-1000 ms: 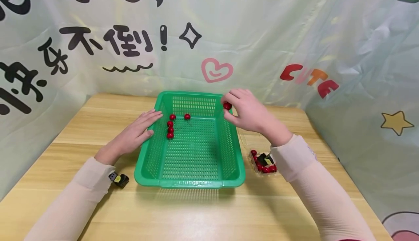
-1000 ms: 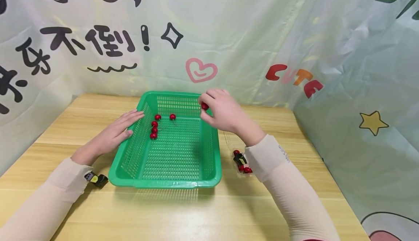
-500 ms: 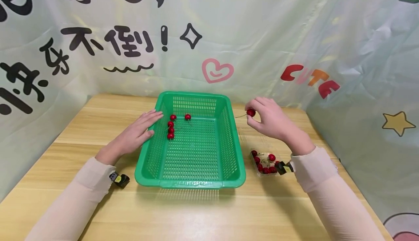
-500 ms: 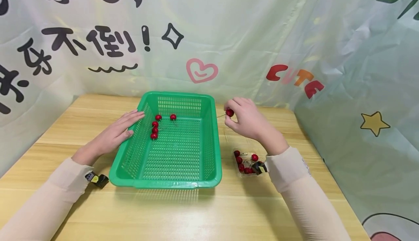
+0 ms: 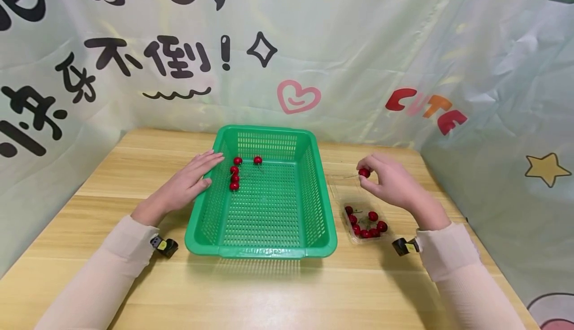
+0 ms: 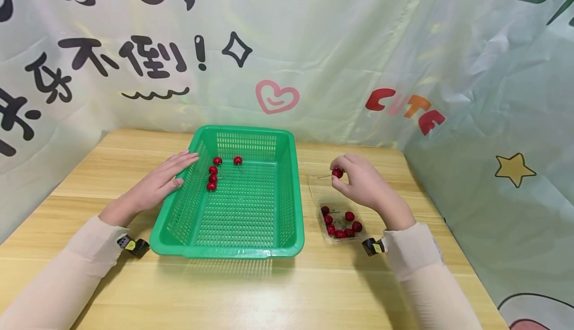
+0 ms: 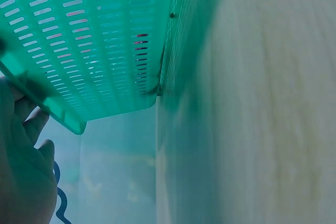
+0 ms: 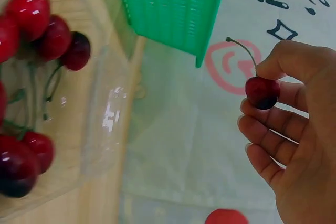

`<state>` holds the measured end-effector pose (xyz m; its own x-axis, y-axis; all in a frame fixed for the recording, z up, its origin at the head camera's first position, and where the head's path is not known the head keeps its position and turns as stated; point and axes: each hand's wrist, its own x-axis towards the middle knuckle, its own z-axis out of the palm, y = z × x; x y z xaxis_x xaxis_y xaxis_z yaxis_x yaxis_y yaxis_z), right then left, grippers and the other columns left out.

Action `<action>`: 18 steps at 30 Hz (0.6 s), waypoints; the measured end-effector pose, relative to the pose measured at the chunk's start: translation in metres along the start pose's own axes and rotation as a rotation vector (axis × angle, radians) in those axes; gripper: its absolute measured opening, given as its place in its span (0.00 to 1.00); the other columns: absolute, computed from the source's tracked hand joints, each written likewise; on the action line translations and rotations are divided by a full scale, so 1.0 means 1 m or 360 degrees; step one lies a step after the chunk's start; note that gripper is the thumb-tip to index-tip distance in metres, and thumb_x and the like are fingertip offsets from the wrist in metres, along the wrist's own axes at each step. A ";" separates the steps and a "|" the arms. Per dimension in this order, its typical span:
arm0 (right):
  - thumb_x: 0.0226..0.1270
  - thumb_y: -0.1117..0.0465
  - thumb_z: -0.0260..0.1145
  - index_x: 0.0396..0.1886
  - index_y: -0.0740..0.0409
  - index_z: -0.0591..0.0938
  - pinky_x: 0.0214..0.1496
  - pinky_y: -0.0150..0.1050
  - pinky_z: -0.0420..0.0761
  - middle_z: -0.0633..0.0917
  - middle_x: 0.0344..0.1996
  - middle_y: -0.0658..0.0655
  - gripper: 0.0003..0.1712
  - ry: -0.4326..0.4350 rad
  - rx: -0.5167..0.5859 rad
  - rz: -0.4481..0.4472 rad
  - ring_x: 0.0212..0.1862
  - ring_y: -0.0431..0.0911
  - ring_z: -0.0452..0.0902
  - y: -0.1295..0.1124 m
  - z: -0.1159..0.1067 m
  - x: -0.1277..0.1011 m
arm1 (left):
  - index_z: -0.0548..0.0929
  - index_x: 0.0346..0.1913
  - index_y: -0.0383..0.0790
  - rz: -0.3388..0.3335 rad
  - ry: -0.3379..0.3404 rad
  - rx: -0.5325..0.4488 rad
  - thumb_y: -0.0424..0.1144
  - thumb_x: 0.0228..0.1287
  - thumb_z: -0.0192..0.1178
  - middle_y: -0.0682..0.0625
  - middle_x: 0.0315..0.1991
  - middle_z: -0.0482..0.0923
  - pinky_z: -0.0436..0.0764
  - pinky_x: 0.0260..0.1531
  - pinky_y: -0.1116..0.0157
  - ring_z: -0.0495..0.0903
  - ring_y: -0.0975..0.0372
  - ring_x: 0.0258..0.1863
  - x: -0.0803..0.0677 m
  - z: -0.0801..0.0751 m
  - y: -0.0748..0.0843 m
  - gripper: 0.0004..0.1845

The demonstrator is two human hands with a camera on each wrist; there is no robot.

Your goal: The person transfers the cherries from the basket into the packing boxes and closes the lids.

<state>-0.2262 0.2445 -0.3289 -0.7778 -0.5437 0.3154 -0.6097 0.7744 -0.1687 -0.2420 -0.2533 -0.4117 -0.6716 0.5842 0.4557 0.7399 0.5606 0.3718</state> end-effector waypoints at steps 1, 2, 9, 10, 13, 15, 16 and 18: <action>0.64 0.64 0.66 0.43 0.59 0.80 0.44 0.47 0.77 0.81 0.38 0.53 0.09 -0.0014 0.0007 0.0018 0.40 0.48 0.77 0.002 0.002 -0.002 | 0.61 0.73 0.33 0.0001 0.0001 0.0000 0.39 0.76 0.45 0.39 0.74 0.58 0.43 0.73 0.48 0.49 0.41 0.74 0.000 0.000 0.000 0.27; 0.64 0.64 0.66 0.44 0.59 0.80 0.44 0.48 0.77 0.81 0.38 0.53 0.10 -0.0026 0.0015 0.0032 0.41 0.49 0.77 0.004 0.004 -0.005 | 0.61 0.73 0.33 0.0001 0.0002 0.0000 0.39 0.76 0.46 0.39 0.73 0.58 0.43 0.73 0.47 0.49 0.41 0.74 0.000 0.000 0.000 0.27; 0.64 0.65 0.66 0.44 0.60 0.79 0.46 0.49 0.78 0.81 0.38 0.53 0.09 -0.0066 0.0045 0.0080 0.42 0.49 0.77 0.013 0.015 -0.017 | 0.61 0.74 0.36 -0.0014 -0.0007 -0.0004 0.38 0.76 0.46 0.41 0.74 0.57 0.42 0.73 0.49 0.49 0.42 0.74 -0.001 0.000 0.001 0.27; 0.64 0.65 0.66 0.44 0.60 0.79 0.46 0.50 0.78 0.81 0.38 0.53 0.10 -0.0072 0.0049 0.0084 0.42 0.50 0.77 0.014 0.016 -0.019 | 0.60 0.74 0.36 -0.0015 -0.0008 0.0000 0.38 0.76 0.46 0.41 0.74 0.57 0.42 0.73 0.49 0.49 0.42 0.74 -0.001 0.000 0.001 0.27; 0.64 0.65 0.66 0.44 0.60 0.79 0.47 0.50 0.78 0.81 0.39 0.54 0.10 -0.0092 0.0059 0.0111 0.42 0.49 0.77 0.016 0.020 -0.023 | 0.60 0.74 0.36 -0.0010 -0.0005 -0.0002 0.39 0.76 0.46 0.40 0.74 0.57 0.42 0.73 0.49 0.48 0.43 0.74 -0.001 0.000 0.001 0.27; 0.64 0.65 0.66 0.44 0.60 0.79 0.47 0.51 0.78 0.81 0.39 0.53 0.10 -0.0102 0.0069 0.0131 0.43 0.50 0.77 0.017 0.022 -0.026 | 0.60 0.75 0.37 -0.0006 -0.0002 -0.0005 0.40 0.77 0.45 0.41 0.74 0.57 0.42 0.73 0.49 0.48 0.43 0.74 0.000 0.000 0.001 0.27; 0.64 0.65 0.66 0.44 0.60 0.80 0.46 0.51 0.78 0.81 0.39 0.53 0.10 -0.0107 0.0072 0.0141 0.43 0.50 0.77 0.018 0.023 -0.027 | 0.60 0.74 0.36 -0.0004 -0.0001 -0.0006 0.40 0.77 0.46 0.40 0.74 0.57 0.42 0.73 0.49 0.48 0.43 0.74 0.000 -0.001 0.001 0.27; 0.64 0.65 0.67 0.44 0.60 0.80 0.46 0.51 0.78 0.81 0.39 0.53 0.10 -0.0117 0.0075 0.0161 0.42 0.50 0.78 0.020 0.025 -0.030 | 0.61 0.74 0.36 -0.0002 -0.0001 -0.0011 0.39 0.76 0.46 0.40 0.74 0.57 0.43 0.73 0.48 0.48 0.43 0.74 0.000 -0.001 0.001 0.27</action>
<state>-0.2186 0.2678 -0.3652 -0.8437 -0.4871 0.2256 -0.5327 0.8113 -0.2406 -0.2411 -0.2532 -0.4108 -0.6726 0.5838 0.4547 0.7393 0.5574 0.3779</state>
